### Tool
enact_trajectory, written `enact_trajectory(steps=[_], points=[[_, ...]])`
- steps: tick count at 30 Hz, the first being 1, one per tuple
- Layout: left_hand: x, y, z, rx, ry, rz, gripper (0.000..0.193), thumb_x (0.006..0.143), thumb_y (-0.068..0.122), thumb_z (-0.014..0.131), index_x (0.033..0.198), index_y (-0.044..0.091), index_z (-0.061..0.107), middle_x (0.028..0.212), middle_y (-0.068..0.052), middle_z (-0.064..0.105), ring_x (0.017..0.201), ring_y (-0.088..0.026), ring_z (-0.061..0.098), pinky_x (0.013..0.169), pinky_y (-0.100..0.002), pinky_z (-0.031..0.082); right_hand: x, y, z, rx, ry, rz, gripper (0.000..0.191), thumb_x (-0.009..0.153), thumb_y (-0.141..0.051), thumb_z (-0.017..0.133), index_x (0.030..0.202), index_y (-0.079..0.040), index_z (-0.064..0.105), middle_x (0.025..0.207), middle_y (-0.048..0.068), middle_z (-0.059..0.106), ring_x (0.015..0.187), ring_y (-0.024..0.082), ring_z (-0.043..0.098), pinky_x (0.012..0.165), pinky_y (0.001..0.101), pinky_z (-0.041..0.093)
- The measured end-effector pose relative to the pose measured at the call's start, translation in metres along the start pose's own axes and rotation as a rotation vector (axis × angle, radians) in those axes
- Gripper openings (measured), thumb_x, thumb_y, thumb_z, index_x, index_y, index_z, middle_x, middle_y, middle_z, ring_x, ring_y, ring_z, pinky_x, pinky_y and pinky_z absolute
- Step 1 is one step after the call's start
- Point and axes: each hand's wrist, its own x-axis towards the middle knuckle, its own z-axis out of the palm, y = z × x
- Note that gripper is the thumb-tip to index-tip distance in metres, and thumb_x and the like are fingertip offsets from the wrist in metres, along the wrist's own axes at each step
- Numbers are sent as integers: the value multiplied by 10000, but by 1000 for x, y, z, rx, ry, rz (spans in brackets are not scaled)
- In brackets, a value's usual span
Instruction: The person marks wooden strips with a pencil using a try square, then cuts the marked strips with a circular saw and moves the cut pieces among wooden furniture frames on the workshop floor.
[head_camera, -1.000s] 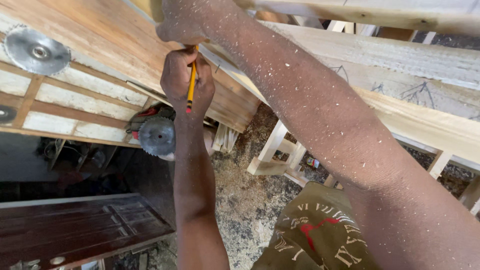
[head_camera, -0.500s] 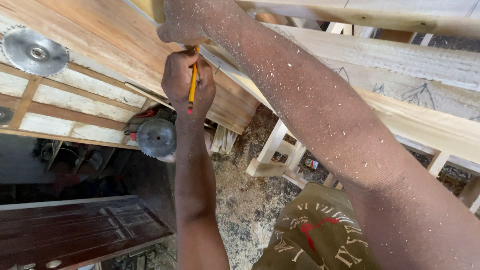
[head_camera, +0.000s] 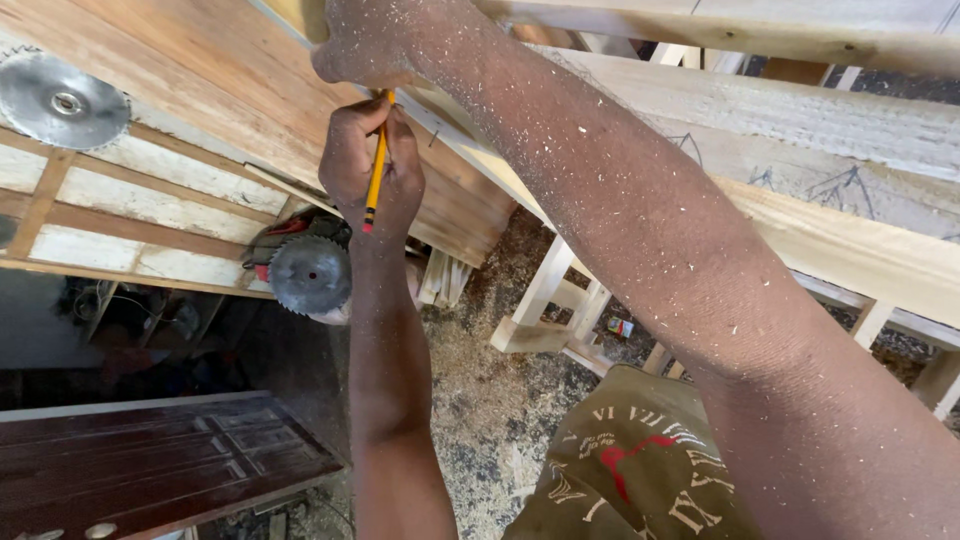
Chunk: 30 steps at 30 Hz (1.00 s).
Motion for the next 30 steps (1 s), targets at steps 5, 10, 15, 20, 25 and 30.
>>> enact_trajectory(steps=[5,10,15,20,25,30], points=[[1,2,1,-52,-8,-17,101,1025,17,699,1079,6,615,1061,-164,721,871,-252,739,784,-350,599,-1,1,2,-21,2,20,423,916,-508,647,908,-104,773,713,79,725,635,217,709,595,435,578],[1,3,1,-27,-17,-18,100,1036,22,694,1077,9,604,1080,-159,721,880,-239,744,778,-335,598,-4,-1,0,-20,11,32,413,914,-498,649,878,-107,778,677,61,720,597,194,709,560,406,584],[1,3,2,-13,13,25,99,1018,21,695,1064,18,608,1050,-161,712,882,-257,729,784,-345,590,-6,-1,-5,-20,-35,32,452,942,-513,646,824,-97,780,660,61,711,582,202,691,555,416,569],[0,4,5,-49,24,-23,101,1009,5,703,1058,10,615,1038,-169,725,831,-236,728,758,-327,589,-11,2,-9,58,28,3,392,881,-457,680,803,-84,777,647,47,713,573,177,692,556,386,579],[1,4,3,-40,31,7,106,1026,9,696,1079,7,604,1052,-161,723,913,-260,749,813,-343,607,-10,2,-7,37,45,14,399,866,-473,694,810,-87,776,644,57,708,566,196,684,551,403,569],[0,5,4,-46,38,-30,116,1023,10,707,1075,11,604,1065,-166,724,917,-266,750,823,-354,609,-4,2,-2,-33,54,-2,441,888,-499,688,829,-69,767,643,87,696,565,229,683,551,419,565]])
